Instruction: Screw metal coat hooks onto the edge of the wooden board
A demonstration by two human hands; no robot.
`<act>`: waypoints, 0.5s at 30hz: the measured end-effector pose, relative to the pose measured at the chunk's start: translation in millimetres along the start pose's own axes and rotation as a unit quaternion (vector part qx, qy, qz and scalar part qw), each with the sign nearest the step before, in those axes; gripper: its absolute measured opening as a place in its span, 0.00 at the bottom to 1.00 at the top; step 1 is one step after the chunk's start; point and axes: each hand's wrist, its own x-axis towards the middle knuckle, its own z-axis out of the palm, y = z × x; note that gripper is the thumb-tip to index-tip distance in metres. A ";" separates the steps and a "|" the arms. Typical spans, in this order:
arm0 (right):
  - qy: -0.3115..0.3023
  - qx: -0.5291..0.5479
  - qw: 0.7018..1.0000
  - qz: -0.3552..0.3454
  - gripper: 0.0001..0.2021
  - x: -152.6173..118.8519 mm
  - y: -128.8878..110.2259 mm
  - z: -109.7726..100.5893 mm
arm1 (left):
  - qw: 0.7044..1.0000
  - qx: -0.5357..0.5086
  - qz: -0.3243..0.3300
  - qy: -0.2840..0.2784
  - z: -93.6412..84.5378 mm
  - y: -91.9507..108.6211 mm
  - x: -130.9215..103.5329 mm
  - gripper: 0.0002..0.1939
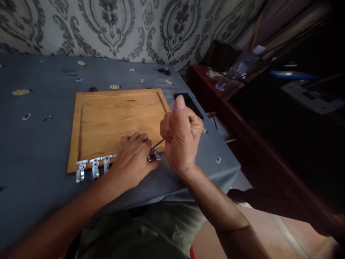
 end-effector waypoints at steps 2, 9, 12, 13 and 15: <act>-0.022 0.011 1.000 0.009 0.27 1.9 -2.9 -2.0 | 1.000 -0.004 -0.005 -0.012 -1.6 0.5 0.5 0.10; -0.159 0.096 0.982 0.046 0.29 12.1 -4.9 -17.6 | 0.999 -0.016 -0.010 -0.026 -4.9 2.3 2.1 0.10; -0.220 0.159 0.962 0.040 0.25 18.2 0.6 -23.3 | 0.999 -0.024 -0.014 -0.028 -5.1 2.8 2.6 0.10; -0.237 0.175 0.955 0.045 0.25 20.2 1.9 -24.1 | 0.999 -0.025 -0.014 -0.030 -5.2 2.8 2.8 0.10; -0.259 0.195 0.944 0.063 0.26 22.8 2.9 -23.8 | 0.999 -0.023 -0.015 -0.032 -5.4 2.6 3.3 0.10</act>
